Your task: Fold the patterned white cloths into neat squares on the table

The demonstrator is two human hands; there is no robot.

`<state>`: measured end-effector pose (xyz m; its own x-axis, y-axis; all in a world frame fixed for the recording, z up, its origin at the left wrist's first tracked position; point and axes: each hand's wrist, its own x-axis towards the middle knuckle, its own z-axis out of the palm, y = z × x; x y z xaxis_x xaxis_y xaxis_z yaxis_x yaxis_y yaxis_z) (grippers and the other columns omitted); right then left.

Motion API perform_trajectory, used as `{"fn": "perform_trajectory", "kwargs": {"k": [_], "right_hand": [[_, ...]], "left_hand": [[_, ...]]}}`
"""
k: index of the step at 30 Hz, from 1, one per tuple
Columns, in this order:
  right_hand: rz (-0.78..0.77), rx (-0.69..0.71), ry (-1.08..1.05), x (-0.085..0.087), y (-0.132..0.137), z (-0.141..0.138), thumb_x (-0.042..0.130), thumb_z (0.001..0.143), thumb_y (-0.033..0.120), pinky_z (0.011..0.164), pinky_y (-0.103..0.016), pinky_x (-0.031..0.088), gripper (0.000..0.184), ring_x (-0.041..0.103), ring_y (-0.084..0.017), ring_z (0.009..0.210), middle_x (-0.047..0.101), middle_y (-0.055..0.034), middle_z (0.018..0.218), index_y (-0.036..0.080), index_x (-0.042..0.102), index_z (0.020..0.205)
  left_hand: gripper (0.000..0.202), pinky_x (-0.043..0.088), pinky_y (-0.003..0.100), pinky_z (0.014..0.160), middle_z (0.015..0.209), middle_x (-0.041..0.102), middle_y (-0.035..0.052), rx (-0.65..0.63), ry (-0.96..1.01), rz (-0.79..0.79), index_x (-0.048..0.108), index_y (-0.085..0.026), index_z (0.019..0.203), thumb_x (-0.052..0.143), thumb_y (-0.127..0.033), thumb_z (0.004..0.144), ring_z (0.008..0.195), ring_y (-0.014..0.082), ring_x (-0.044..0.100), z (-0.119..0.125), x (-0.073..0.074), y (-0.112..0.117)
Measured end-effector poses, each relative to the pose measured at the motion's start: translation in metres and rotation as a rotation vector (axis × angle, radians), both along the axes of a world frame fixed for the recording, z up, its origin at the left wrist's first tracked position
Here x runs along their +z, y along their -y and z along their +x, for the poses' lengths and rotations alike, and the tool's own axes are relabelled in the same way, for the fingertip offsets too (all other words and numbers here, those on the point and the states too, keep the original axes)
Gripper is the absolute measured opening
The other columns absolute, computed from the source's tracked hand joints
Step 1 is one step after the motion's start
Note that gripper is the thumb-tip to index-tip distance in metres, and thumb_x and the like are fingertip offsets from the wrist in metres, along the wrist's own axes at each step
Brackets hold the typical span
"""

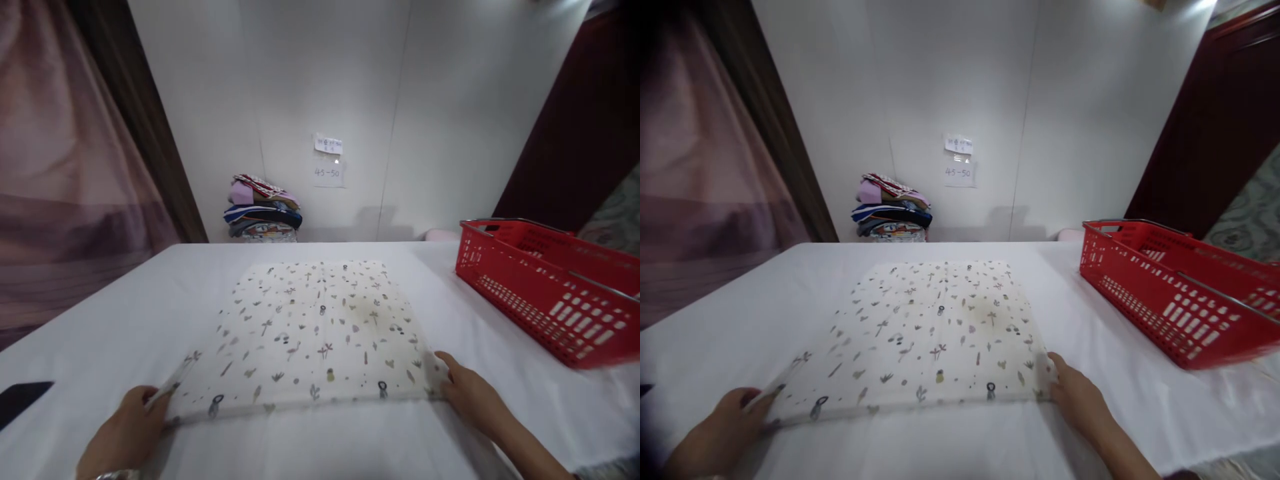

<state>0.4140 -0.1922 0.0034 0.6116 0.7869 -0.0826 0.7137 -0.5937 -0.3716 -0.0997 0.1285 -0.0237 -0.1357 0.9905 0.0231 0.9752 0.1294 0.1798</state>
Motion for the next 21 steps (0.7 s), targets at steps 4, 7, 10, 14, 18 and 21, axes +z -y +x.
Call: {"fn": "perform_trajectory", "kwargs": {"k": [4,7,10,14,18,21], "right_hand": [[0.085,0.216,0.158,0.007,-0.029,-0.011,0.041,0.075,0.024,0.096,-0.035,0.034,0.050,0.042,-0.023,0.117,0.046,-0.0108,0.128,0.016,0.047,0.124],[0.121,0.375,0.071,0.014,-0.076,-0.029,0.035,0.082,0.032,0.104,-0.032,0.025,0.051,0.029,-0.018,0.127,0.032,-0.0041,0.140,0.018,0.039,0.131],[0.133,0.534,0.040,0.018,-0.139,-0.047,0.031,0.085,0.037,0.107,-0.034,0.019,0.052,0.021,-0.018,0.131,0.027,-0.0025,0.143,0.019,0.035,0.134],[0.149,0.660,0.067,0.018,-0.229,-0.063,0.028,0.087,0.036,0.107,-0.035,0.014,0.054,0.015,-0.020,0.132,0.023,-0.0082,0.144,0.013,0.031,0.136],[0.121,0.655,0.152,0.014,-0.306,-0.067,0.023,0.088,0.038,0.106,-0.036,0.007,0.057,0.005,-0.021,0.134,0.014,-0.0089,0.146,0.010,0.024,0.137],[0.036,0.675,0.162,0.008,-0.345,-0.060,0.018,0.087,0.051,0.106,-0.037,0.001,0.067,-0.002,-0.020,0.134,0.005,-0.0073,0.147,0.010,0.016,0.140]], "left_hand": [[0.048,0.046,0.036,0.077,0.110,0.061,0.0067,-0.085,-0.090,0.113,0.052,-0.022,0.100,0.030,-0.056,0.074,0.096,0.0229,0.058,0.028,0.036,0.013],[0.056,0.042,0.038,0.089,0.116,0.056,0.0141,-0.374,-0.024,0.244,0.050,-0.011,0.112,0.028,-0.052,0.080,0.106,0.0248,0.053,0.086,0.059,0.022],[0.054,0.033,0.041,0.099,0.126,0.049,0.0131,-0.690,0.024,0.229,0.048,-0.012,0.119,0.034,-0.048,0.081,0.119,0.0249,0.042,0.162,0.062,0.035],[0.062,0.016,0.047,0.107,0.142,0.028,0.0048,-1.154,0.018,0.029,0.035,-0.023,0.132,0.040,-0.055,0.080,0.131,0.0241,0.021,0.238,0.043,0.058],[0.073,0.010,0.051,0.108,0.145,0.017,0.0068,-1.250,0.032,-0.118,0.023,-0.020,0.138,0.030,-0.063,0.080,0.133,0.0256,0.011,0.255,0.028,0.069],[0.072,0.007,0.050,0.109,0.145,0.012,0.0051,-1.254,0.062,-0.137,0.017,-0.022,0.139,0.028,-0.063,0.080,0.134,0.0248,0.007,0.249,0.025,0.067]]}}
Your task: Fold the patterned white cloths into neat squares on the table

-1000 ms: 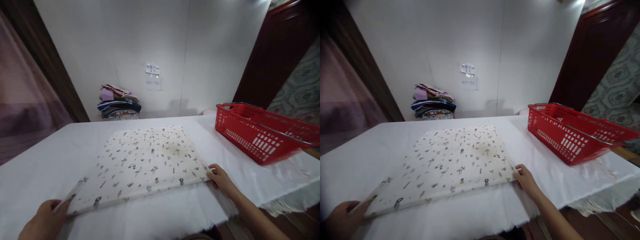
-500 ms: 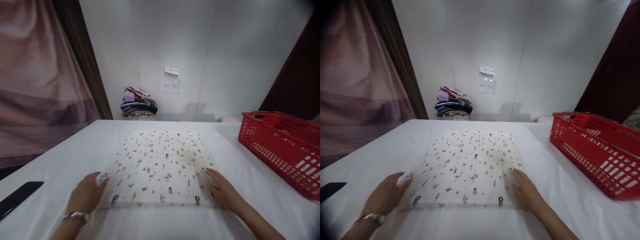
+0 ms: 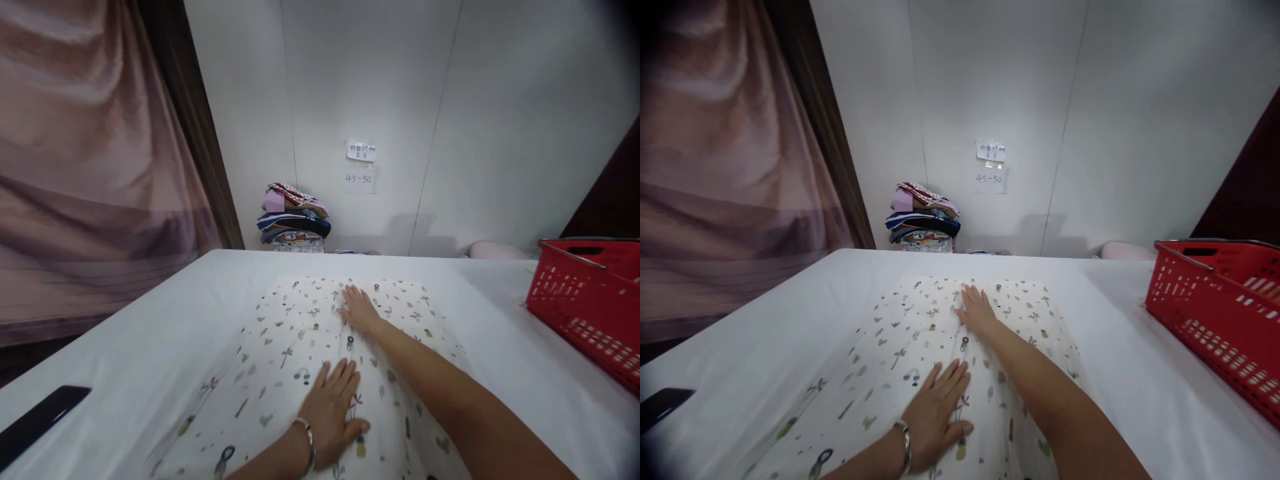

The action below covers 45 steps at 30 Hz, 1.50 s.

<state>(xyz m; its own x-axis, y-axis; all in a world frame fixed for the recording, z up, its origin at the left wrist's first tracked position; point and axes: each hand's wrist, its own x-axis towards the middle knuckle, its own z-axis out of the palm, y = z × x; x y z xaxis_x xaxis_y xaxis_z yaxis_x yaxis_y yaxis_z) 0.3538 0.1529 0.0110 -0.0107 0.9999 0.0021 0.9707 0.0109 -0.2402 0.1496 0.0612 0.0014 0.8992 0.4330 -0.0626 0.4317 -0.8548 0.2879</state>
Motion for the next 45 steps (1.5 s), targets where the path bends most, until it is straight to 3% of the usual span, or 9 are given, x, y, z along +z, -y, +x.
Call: {"fn": "perform_trajectory", "kwargs": {"k": [5,17,23,26,29,31,35,40,45], "right_hand": [[-0.153,0.031,-0.028,-0.015,-0.032,0.018,0.011,0.082,0.064,0.105,-0.040,0.001,0.078,-0.001,-0.022,0.134,0.004,-0.0071,0.147,0.012,0.014,0.140],[-0.062,-0.043,0.047,-0.026,-0.076,0.025,0.013,0.083,0.061,0.103,-0.044,0.001,0.073,-0.001,-0.023,0.133,0.006,-0.0088,0.147,0.014,0.018,0.139],[-0.047,-0.051,0.079,-0.038,-0.089,0.026,0.012,0.084,0.061,0.103,-0.046,0.003,0.072,0.002,-0.023,0.133,0.008,-0.0075,0.147,0.015,0.019,0.138],[-0.047,-0.049,0.086,-0.043,-0.089,0.028,0.012,0.083,0.061,0.103,-0.047,0.004,0.072,0.003,-0.023,0.133,0.009,-0.0072,0.147,0.015,0.019,0.138],[-0.036,-0.056,0.093,-0.044,-0.090,0.028,0.013,0.084,0.061,0.103,-0.047,0.005,0.071,0.004,-0.022,0.133,0.011,-0.0073,0.147,0.015,0.021,0.138],[-0.020,-0.055,0.095,-0.045,-0.090,0.028,0.013,0.084,0.061,0.103,-0.046,0.004,0.071,0.005,-0.022,0.133,0.012,-0.0076,0.146,0.015,0.022,0.138],[0.005,-0.046,0.084,-0.048,-0.090,0.029,0.010,0.083,0.062,0.103,-0.045,0.004,0.072,0.005,-0.022,0.133,0.012,-0.0069,0.147,0.017,0.021,0.138],[-0.011,-0.053,0.078,-0.046,-0.090,0.030,0.008,0.082,0.063,0.104,-0.044,0.002,0.073,0.002,-0.022,0.133,0.009,-0.0038,0.147,0.018,0.018,0.139],[-0.054,-0.052,0.067,-0.042,-0.088,0.029,0.007,0.082,0.064,0.104,-0.043,0.001,0.074,0.000,-0.023,0.134,0.006,-0.0031,0.148,0.019,0.016,0.140]], "left_hand": [[0.076,0.008,0.053,0.108,0.145,0.010,0.0048,-0.027,-0.032,-0.029,0.014,-0.024,0.139,0.034,-0.063,0.078,0.133,0.0282,0.008,-0.001,-0.009,-0.009],[0.072,0.013,0.057,0.105,0.144,0.012,0.0082,-0.093,0.000,-0.043,0.011,-0.023,0.140,0.031,-0.060,0.081,0.132,0.0290,0.010,0.000,-0.030,-0.018],[0.071,0.018,0.051,0.106,0.143,0.020,0.0069,-0.057,0.063,-0.124,0.022,-0.026,0.137,0.031,-0.065,0.078,0.131,0.0272,0.019,-0.006,-0.016,-0.022],[0.071,0.024,0.041,0.106,0.145,0.019,0.0072,0.067,0.071,-0.147,0.023,-0.023,0.137,0.029,-0.064,0.080,0.131,0.0226,0.020,-0.005,0.007,-0.058],[0.065,0.013,0.046,0.107,0.145,0.018,0.0065,0.347,0.011,0.023,0.031,-0.021,0.134,0.028,-0.060,0.082,0.133,0.0234,0.014,0.000,0.023,-0.124],[0.063,0.009,0.048,0.107,0.145,0.018,0.0064,0.481,-0.070,0.111,0.030,-0.020,0.134,0.027,-0.056,0.083,0.134,0.0235,0.010,0.004,0.024,-0.173],[0.064,0.007,0.049,0.106,0.146,0.014,0.0044,0.570,-0.171,0.176,0.026,-0.022,0.136,0.024,-0.056,0.083,0.134,0.0239,0.007,0.009,0.005,-0.248],[0.068,0.012,0.049,0.105,0.146,0.014,0.0041,0.627,-0.165,0.162,0.024,-0.022,0.136,0.017,-0.062,0.081,0.133,0.0248,0.010,0.011,-0.017,-0.283],[0.055,0.019,0.042,0.103,0.143,0.026,0.0036,0.617,-0.100,0.252,0.033,-0.023,0.132,0.016,-0.051,0.087,0.130,0.0205,0.021,0.005,-0.016,-0.290]]}}
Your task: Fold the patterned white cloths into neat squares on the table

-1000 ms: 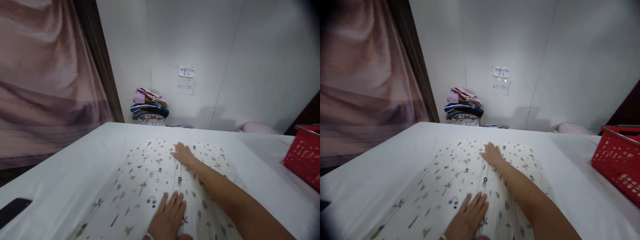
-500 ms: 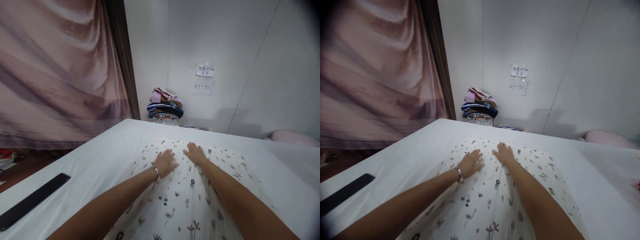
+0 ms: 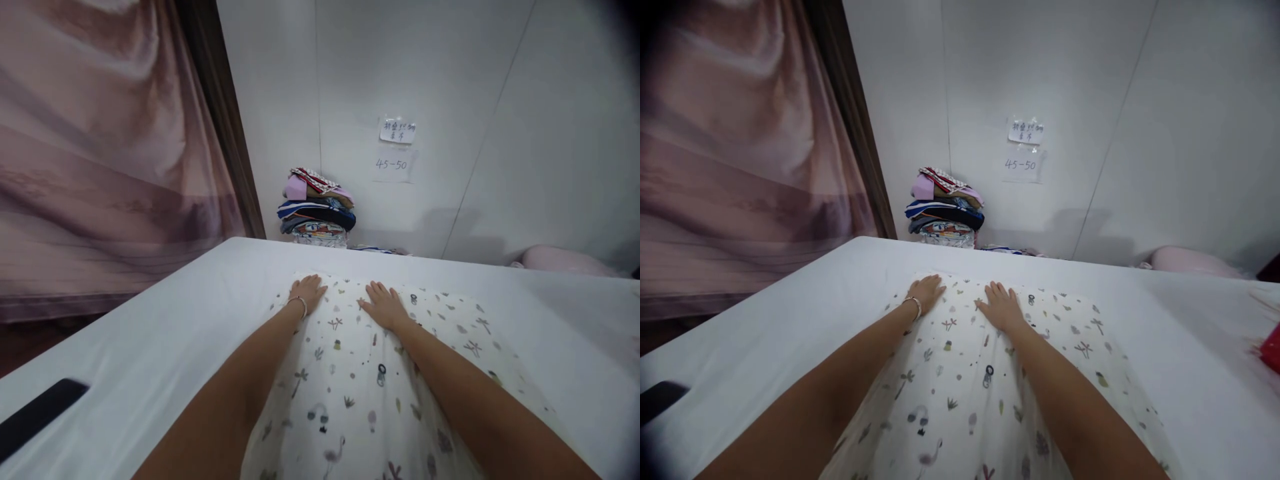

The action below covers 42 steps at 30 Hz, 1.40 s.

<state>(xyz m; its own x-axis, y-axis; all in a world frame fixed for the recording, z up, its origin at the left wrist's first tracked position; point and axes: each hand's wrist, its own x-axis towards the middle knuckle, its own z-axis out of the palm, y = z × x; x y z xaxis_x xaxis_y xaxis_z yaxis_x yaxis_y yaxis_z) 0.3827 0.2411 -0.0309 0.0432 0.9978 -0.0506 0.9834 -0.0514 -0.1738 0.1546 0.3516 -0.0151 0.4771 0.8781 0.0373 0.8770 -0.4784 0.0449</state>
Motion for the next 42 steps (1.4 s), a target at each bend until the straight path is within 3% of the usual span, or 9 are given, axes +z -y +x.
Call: {"fn": "perform_trajectory", "kwargs": {"k": [7,13,20,24,27,29,35,38,42], "right_hand": [[0.016,0.003,0.015,0.001,0.001,0.000,0.008,0.082,0.062,0.104,-0.043,0.002,0.072,0.001,-0.023,0.134,0.007,-0.0040,0.148,0.020,0.018,0.139],[0.005,-0.009,-0.001,0.007,0.003,-0.002,0.008,0.083,0.062,0.104,-0.040,0.000,0.071,0.000,-0.022,0.134,0.006,-0.0027,0.148,0.020,0.018,0.139],[0.019,-0.002,-0.026,0.008,0.002,-0.001,0.007,0.082,0.063,0.104,-0.041,0.001,0.073,0.000,-0.020,0.134,0.006,-0.0028,0.148,0.020,0.018,0.139],[0.028,0.008,-0.053,0.010,0.002,0.000,0.008,0.082,0.064,0.104,-0.042,0.002,0.073,0.001,-0.020,0.134,0.007,-0.0033,0.148,0.021,0.019,0.139],[0.049,0.005,-0.067,0.010,0.003,0.001,0.010,0.082,0.064,0.104,-0.041,0.001,0.072,0.002,-0.020,0.134,0.008,-0.0035,0.147,0.021,0.019,0.139],[0.058,0.007,-0.079,0.010,0.003,0.000,0.011,0.082,0.064,0.104,-0.041,0.000,0.072,0.001,-0.020,0.134,0.008,-0.0039,0.147,0.021,0.019,0.139],[0.007,0.033,-0.172,0.022,0.003,0.004,0.016,0.082,0.064,0.104,-0.043,0.003,0.072,0.003,-0.022,0.134,0.009,-0.0058,0.147,0.020,0.021,0.138],[0.028,0.003,-0.183,0.031,0.017,0.023,0.017,0.082,0.063,0.105,-0.041,0.002,0.072,0.002,-0.021,0.134,0.008,-0.0055,0.147,0.019,0.018,0.139],[0.042,-0.230,-0.034,0.028,0.051,0.076,0.017,0.085,0.059,0.105,-0.041,-0.002,0.070,0.000,-0.021,0.134,0.009,-0.0075,0.147,0.015,0.017,0.139]], "left_hand": [[0.038,0.017,0.042,0.102,0.135,0.040,0.0028,0.012,-0.013,0.061,0.042,-0.025,0.124,0.027,-0.025,0.089,0.129,0.0204,0.022,-0.009,0.011,-0.029],[0.031,0.031,0.034,0.091,0.113,0.057,0.0078,0.026,-0.022,0.057,0.058,-0.021,0.102,0.032,-0.029,0.088,0.109,0.0199,0.045,-0.003,0.019,-0.050],[0.030,0.037,0.036,0.085,0.109,0.057,0.0130,0.123,-0.027,0.075,0.059,-0.016,0.100,0.034,-0.025,0.086,0.101,0.0236,0.050,0.009,0.018,-0.062],[0.032,0.032,0.040,0.091,0.117,0.053,0.0138,0.115,-0.003,0.141,0.056,-0.015,0.106,0.034,-0.022,0.085,0.110,0.0255,0.045,0.021,0.021,-0.049],[0.039,0.025,0.039,0.099,0.129,0.045,0.0088,-0.064,0.050,0.190,0.049,-0.019,0.118,0.030,-0.031,0.087,0.120,0.0214,0.037,0.028,0.017,-0.031],[0.048,0.021,0.042,0.102,0.137,0.037,0.0073,-0.138,0.042,0.126,0.042,-0.019,0.126,0.028,-0.042,0.086,0.126,0.0223,0.029,0.029,0.010,-0.023],[0.067,0.012,0.047,0.105,0.146,0.015,0.0041,-0.068,-0.015,-0.061,0.022,-0.016,0.138,0.021,-0.053,0.083,0.134,0.0234,0.009,0.027,-0.005,-0.023],[0.067,0.011,0.047,0.105,0.146,0.015,0.0039,-0.070,0.001,-0.056,0.022,-0.016,0.138,0.021,-0.054,0.082,0.134,0.0237,0.009,0.027,-0.006,-0.026],[0.068,0.011,0.047,0.106,0.146,0.017,0.0039,-0.064,0.019,-0.054,0.024,-0.016,0.138,0.021,-0.055,0.082,0.133,0.0246,0.010,0.027,-0.006,-0.026]]}}
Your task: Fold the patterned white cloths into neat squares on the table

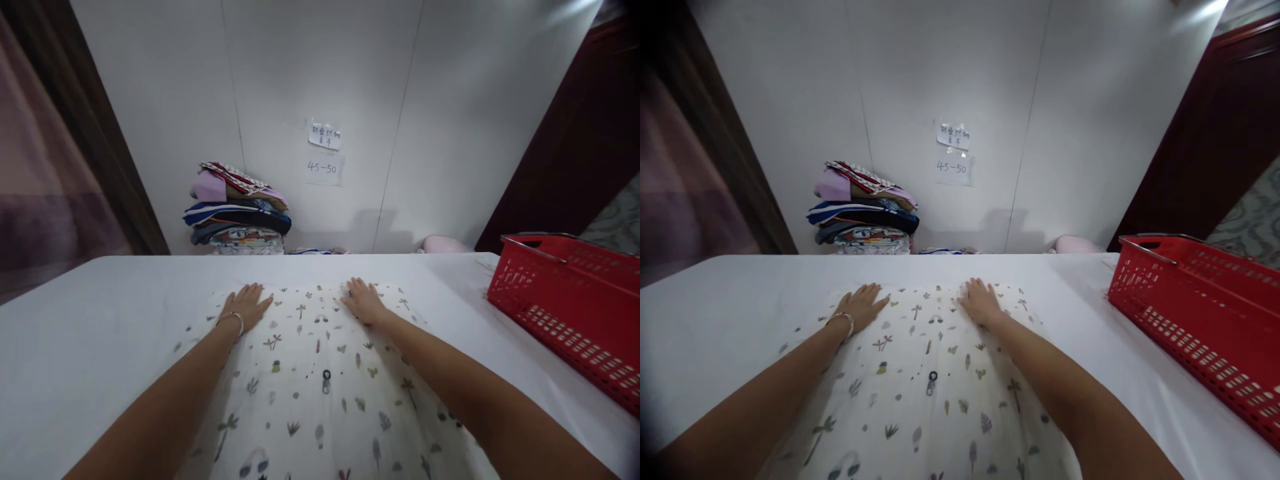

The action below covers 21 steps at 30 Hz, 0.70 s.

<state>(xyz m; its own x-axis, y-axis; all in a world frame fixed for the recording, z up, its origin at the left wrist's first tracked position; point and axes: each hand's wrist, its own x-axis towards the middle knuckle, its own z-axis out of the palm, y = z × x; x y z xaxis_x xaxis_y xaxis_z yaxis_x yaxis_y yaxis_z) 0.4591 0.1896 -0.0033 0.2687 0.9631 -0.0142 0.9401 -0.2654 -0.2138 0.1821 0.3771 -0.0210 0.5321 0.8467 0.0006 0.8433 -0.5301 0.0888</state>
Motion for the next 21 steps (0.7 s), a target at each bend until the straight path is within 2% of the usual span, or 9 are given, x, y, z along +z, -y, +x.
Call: {"fn": "perform_trajectory", "kwargs": {"k": [2,3,6,9,16,19,21], "right_hand": [[-0.058,-0.138,0.056,-0.007,0.013,0.029,0.016,0.085,0.058,0.104,-0.045,-0.001,0.069,0.000,-0.023,0.134,0.009,-0.0082,0.147,0.015,0.017,0.139],[-0.088,-0.164,0.064,-0.011,0.017,0.042,0.016,0.084,0.059,0.104,-0.046,0.001,0.069,0.001,-0.024,0.134,0.009,-0.0072,0.147,0.017,0.017,0.139],[-0.111,-0.151,0.070,-0.019,0.021,0.065,0.014,0.084,0.061,0.104,-0.047,0.004,0.068,0.002,-0.023,0.134,0.007,-0.0030,0.148,0.022,0.015,0.140],[-0.111,-0.132,0.066,-0.022,0.021,0.071,0.012,0.083,0.062,0.104,-0.047,0.005,0.068,0.002,-0.023,0.134,0.008,-0.0021,0.148,0.024,0.016,0.139],[-0.102,-0.234,0.054,-0.021,0.022,0.084,0.017,0.083,0.061,0.102,-0.051,0.010,0.067,0.004,-0.024,0.133,0.010,-0.0031,0.147,0.024,0.018,0.139],[-0.115,-0.231,0.055,-0.014,0.024,0.081,0.017,0.084,0.060,0.102,-0.051,0.012,0.066,0.006,-0.025,0.133,0.012,-0.0054,0.147,0.022,0.020,0.138],[-0.089,-0.210,0.088,-0.010,0.035,0.069,0.016,0.085,0.058,0.103,-0.050,0.010,0.066,0.005,-0.024,0.134,0.011,-0.0062,0.147,0.021,0.019,0.139]], "left_hand": [[0.068,0.011,0.047,0.106,0.146,0.017,0.0037,0.001,-0.005,0.000,0.023,-0.017,0.138,0.020,-0.055,0.081,0.134,0.0243,0.010,0.000,-0.001,0.000],[0.069,0.011,0.047,0.106,0.146,0.016,0.0037,0.000,-0.011,-0.002,0.023,-0.017,0.138,0.019,-0.055,0.081,0.134,0.0243,0.009,0.000,-0.001,0.000],[0.069,0.011,0.047,0.106,0.146,0.016,0.0041,-0.002,-0.021,0.002,0.023,-0.016,0.138,0.019,-0.055,0.081,0.134,0.0245,0.010,0.000,-0.001,-0.001],[0.068,0.012,0.046,0.106,0.146,0.016,0.0041,0.005,-0.034,0.001,0.022,-0.016,0.138,0.019,-0.054,0.082,0.134,0.0241,0.010,0.000,0.000,-0.001],[0.068,0.013,0.046,0.105,0.145,0.018,0.0044,-0.002,-0.041,0.018,0.024,-0.017,0.138,0.019,-0.055,0.082,0.134,0.0239,0.010,0.000,-0.001,0.001],[0.068,0.014,0.044,0.106,0.146,0.016,0.0053,0.013,-0.038,-0.020,0.022,-0.015,0.138,0.020,-0.054,0.082,0.134,0.0228,0.010,0.002,0.007,0.004],[0.070,0.014,0.043,0.106,0.146,0.013,0.0056,0.040,-0.006,-0.034,0.018,-0.014,0.139,0.021,-0.055,0.082,0.134,0.0221,0.010,0.000,0.016,0.010]]}}
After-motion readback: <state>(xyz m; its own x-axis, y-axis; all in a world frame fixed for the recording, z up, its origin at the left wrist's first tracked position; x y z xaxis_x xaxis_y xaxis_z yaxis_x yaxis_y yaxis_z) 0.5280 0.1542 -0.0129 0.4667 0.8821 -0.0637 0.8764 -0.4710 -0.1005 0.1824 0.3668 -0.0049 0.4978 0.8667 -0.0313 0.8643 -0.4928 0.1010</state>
